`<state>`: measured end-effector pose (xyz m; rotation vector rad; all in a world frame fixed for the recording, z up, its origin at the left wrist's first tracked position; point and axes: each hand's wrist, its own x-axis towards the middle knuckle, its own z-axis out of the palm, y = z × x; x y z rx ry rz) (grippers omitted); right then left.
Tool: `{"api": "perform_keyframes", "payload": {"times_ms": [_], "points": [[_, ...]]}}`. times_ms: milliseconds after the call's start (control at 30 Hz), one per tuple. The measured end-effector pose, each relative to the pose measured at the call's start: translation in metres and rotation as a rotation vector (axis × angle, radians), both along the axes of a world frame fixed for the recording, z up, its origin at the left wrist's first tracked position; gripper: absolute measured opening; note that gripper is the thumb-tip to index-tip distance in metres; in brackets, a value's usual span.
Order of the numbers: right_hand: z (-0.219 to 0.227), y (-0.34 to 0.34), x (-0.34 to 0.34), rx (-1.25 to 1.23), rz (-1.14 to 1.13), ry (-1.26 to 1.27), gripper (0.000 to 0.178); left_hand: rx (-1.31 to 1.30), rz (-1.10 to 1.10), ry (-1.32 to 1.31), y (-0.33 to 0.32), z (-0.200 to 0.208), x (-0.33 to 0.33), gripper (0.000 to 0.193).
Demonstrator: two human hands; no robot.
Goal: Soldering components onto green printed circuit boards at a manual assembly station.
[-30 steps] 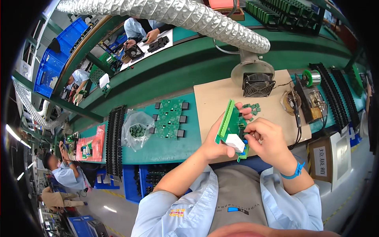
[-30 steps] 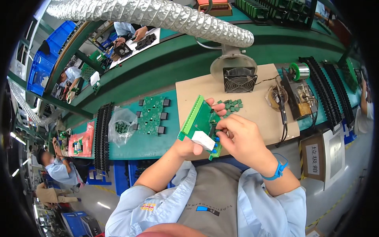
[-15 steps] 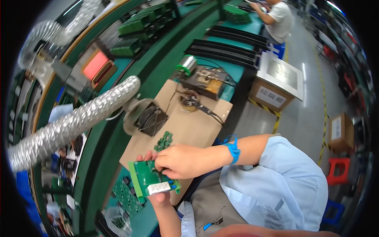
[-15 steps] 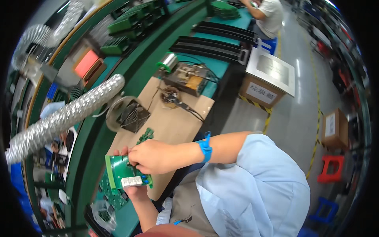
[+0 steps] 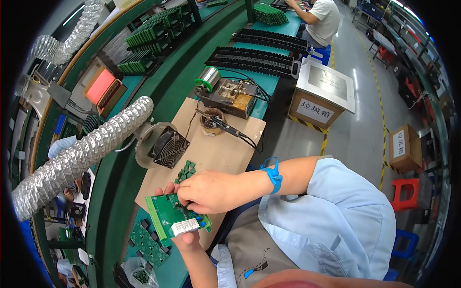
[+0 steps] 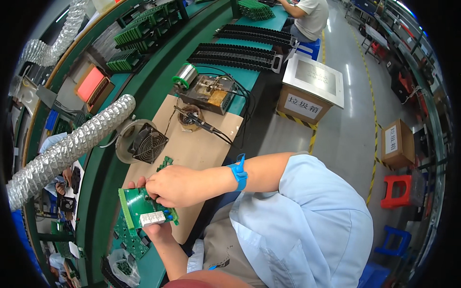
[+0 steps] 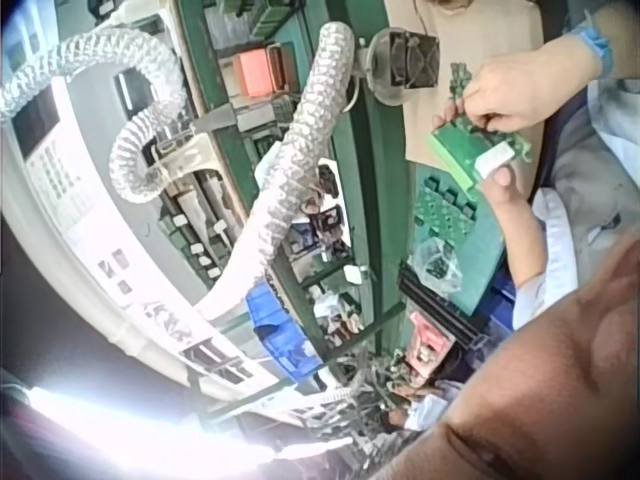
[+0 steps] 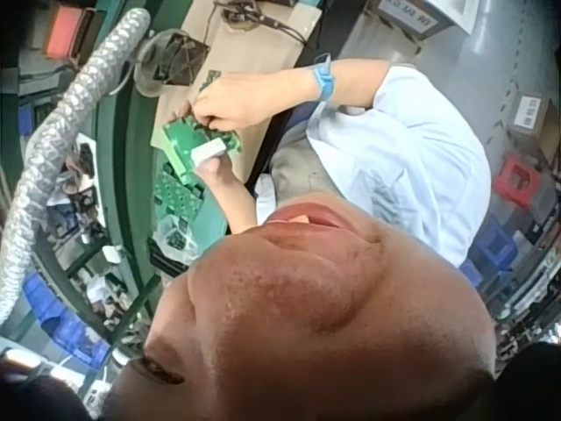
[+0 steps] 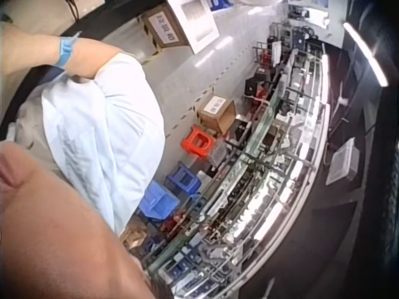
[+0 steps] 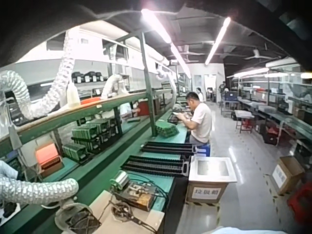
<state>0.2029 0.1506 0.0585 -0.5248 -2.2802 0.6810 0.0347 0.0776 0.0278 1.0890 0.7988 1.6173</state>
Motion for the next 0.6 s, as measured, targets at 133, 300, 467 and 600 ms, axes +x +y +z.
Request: {"api": "perform_keyframes", "payload": {"times_ms": [133, 300, 467, 600], "points": [[0.001, 0.003, 0.000, -0.046, 0.013, 0.056, 0.012, -0.013, -0.021, -0.030, 0.002, -0.003, -0.002, 0.149], [0.010, -0.001, -0.002, -0.076, 0.007, 0.086, 0.008, -0.018, -0.042, -0.078, -0.001, 0.002, 0.000, 0.146], [0.016, 0.006, 0.002, -0.086, 0.070, 0.082, 0.009, -0.035, -0.014, -0.094, 0.002, 0.006, 0.002, 0.138], [0.014, 0.008, -0.005, -0.057, 0.063, 0.051, 0.013, -0.036, -0.015, -0.142, 0.003, 0.005, -0.009, 0.139]]}}
